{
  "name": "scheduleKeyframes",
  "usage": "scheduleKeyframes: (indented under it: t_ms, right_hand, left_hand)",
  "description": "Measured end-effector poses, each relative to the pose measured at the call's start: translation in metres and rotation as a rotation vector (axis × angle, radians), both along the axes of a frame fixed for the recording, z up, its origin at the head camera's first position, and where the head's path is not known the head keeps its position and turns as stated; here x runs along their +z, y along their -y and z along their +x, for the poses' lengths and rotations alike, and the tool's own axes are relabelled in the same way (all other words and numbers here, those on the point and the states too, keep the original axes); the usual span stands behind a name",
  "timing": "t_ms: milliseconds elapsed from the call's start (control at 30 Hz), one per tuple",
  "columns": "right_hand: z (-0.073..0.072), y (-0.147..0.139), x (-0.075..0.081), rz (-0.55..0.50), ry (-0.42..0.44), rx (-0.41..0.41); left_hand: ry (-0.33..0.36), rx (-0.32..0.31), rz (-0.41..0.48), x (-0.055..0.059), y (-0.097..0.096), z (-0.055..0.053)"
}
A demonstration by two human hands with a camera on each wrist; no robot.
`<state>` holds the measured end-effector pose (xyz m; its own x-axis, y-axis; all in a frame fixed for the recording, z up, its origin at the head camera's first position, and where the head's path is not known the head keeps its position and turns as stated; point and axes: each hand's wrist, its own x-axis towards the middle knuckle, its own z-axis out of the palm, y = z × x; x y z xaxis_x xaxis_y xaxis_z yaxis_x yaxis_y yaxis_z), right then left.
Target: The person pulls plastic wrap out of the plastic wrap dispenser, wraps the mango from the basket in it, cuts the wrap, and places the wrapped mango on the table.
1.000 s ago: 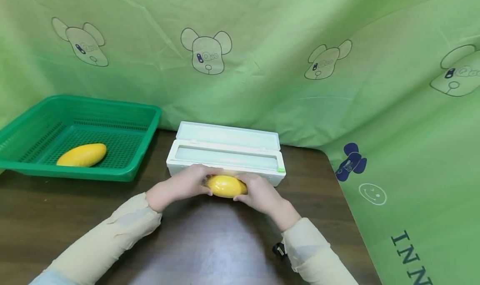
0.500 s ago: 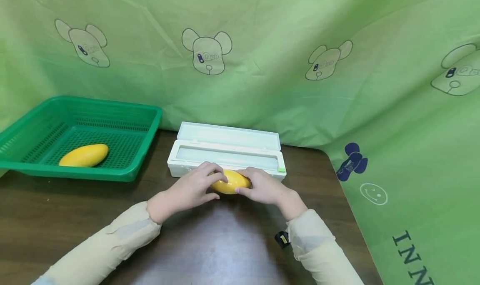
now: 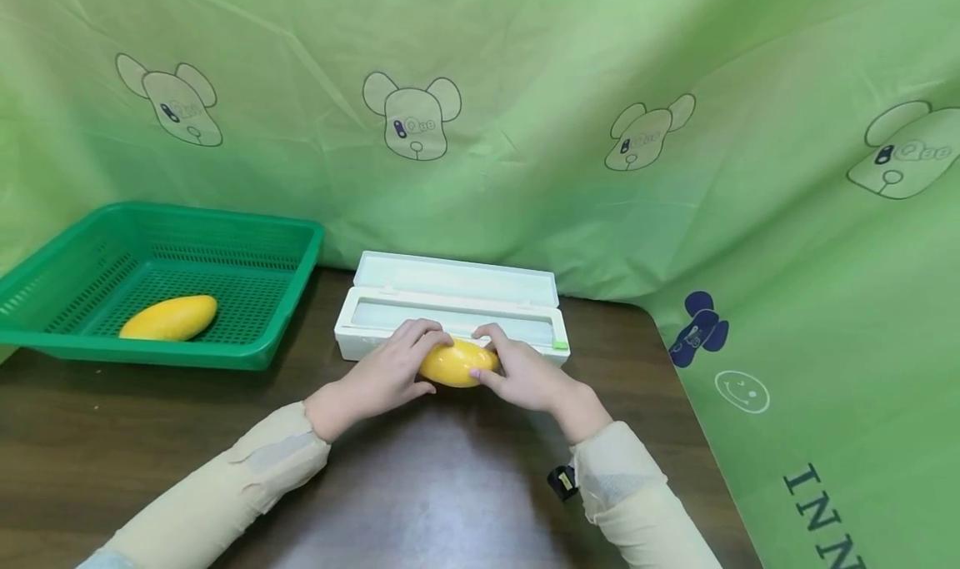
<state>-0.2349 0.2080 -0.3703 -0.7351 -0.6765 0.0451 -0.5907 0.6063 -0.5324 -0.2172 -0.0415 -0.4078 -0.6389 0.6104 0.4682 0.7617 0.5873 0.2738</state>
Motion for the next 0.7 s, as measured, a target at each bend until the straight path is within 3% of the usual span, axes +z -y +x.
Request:
scheduleKeyframes:
  t_ms: [200,333,400,500,567,700]
  right_hand:
    - [0.002,-0.001,0.008,0.005,-0.023,-0.043]
    - [0.010,-0.004,0.016,-0.045,-0.268,-0.123]
    - [0.017,-0.003,0.017,-0.075,-0.427,-0.106]
    - [0.026,0.007,0.009,-0.059,-0.568,-0.036]
    - [0.031,0.015,0.000,-0.010,-0.590,-0.029]
    - [0.035,0.025,-0.016,0.051,-0.570,-0.180]
  left_hand:
    - [-0.031,0.051,0.001,-0.001,-0.004,-0.002]
    - [-0.024,0.059,0.028,0.000,-0.005,-0.002]
    - [-0.017,0.058,0.037,0.002,-0.005,-0.002]
    - [-0.005,0.070,0.047,0.004,-0.005,-0.001]
    - [0.004,0.077,0.046,0.005,-0.004,0.000]
    - [0.008,0.068,0.032,0.005,-0.005,0.001]
